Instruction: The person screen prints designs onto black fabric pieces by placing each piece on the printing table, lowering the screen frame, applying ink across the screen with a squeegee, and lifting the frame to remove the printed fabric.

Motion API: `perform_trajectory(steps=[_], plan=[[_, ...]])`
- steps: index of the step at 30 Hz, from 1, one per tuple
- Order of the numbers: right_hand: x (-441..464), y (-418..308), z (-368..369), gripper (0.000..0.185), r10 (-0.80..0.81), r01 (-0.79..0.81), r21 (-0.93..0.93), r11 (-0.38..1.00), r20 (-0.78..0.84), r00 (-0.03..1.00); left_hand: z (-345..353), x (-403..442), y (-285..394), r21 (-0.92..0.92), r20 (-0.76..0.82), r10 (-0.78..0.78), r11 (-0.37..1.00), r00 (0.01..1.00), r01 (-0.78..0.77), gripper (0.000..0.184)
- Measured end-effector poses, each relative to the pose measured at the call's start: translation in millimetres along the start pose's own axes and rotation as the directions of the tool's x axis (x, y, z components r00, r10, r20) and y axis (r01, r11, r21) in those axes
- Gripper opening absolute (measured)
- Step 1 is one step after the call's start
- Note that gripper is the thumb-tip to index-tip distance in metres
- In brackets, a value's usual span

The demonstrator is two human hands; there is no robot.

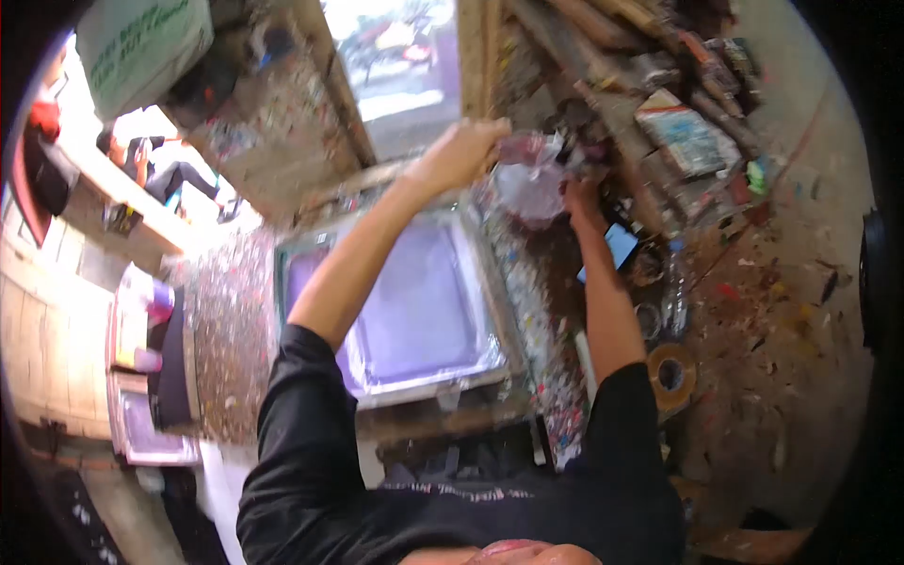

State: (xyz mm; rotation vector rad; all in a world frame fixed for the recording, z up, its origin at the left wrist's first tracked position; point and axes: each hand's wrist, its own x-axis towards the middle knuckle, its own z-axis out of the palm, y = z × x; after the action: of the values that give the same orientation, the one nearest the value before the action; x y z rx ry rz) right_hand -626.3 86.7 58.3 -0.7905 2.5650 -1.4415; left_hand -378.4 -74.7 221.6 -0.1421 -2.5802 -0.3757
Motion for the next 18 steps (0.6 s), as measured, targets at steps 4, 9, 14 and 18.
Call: perform_trajectory(steps=[4, 9, 14, 18], plan=[[-71, -41, -6, 0.066, -0.042, 0.078, -0.709, 0.701, 0.068, 0.997, -34, -76, 27, -0.358, -0.102, -0.49, 0.83, 0.866, 0.427, 0.02], [-215, -87, 32, 0.068, -0.106, -0.233, 0.495, 0.837, 0.564, 0.819, 22, -191, 96, -0.963, -0.216, -0.929, 0.254, 0.301, 0.093, 0.031], [-275, -159, 63, 0.076, -0.154, -0.074, 0.69, 0.72, 0.263, 0.952, 79, -278, 191, -0.925, 0.321, -0.834, -0.176, 0.449, 0.336, 0.039], [-280, -211, 20, 0.048, -0.35, 0.426, 0.115, 0.898, 0.772, 0.53, 12, -411, 176, -0.445, -0.146, -0.929, 0.369, 0.341, 0.816, 0.021]])
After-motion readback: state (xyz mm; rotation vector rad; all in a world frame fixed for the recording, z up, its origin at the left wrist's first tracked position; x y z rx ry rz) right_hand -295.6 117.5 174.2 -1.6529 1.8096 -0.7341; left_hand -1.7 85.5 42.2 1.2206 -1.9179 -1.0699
